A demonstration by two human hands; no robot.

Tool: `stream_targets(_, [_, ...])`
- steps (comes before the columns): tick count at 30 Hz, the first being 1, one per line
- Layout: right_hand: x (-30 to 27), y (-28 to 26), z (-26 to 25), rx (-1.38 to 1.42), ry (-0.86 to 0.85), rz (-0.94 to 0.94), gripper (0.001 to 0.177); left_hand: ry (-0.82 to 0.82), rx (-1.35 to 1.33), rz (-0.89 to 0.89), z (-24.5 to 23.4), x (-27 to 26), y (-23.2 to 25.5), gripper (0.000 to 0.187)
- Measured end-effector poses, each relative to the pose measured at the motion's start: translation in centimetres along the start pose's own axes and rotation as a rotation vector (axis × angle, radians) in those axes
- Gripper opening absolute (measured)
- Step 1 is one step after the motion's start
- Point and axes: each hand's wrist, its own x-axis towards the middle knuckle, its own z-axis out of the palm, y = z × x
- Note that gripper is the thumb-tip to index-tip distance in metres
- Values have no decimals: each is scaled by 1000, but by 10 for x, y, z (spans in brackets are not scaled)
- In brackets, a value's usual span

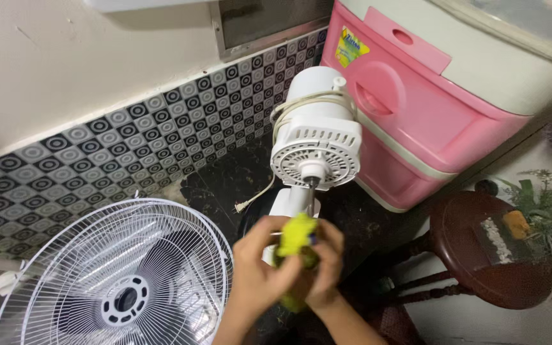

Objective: The person wipes the exterior of a white electric fan motor housing with a yellow microfiber cloth. They rotate the fan head to access different sides and continue wiping the surface. The fan remains assembled throughout the clip.

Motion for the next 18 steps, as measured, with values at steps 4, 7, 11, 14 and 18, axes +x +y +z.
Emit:
stream_targets(4, [14,16,-37,-61,98,13,40,-14,83,362,-11,18,-8,40])
stream_targets(7, [56,29,-58,-231,19,-32,33,182,307,323,-11,48,-27,52])
stream_targets(11, [115,10,-64,-355,-365,-33,41,105,336,435,2,85,-56,109])
stream_targets(14, [148,-5,-45,-493,-517,-90,48,163,225,498,32,95,-72,120])
stream_targets(18, [160,-26,-42,-594,-572,-2,54,237,229,526,40,99,-95,114])
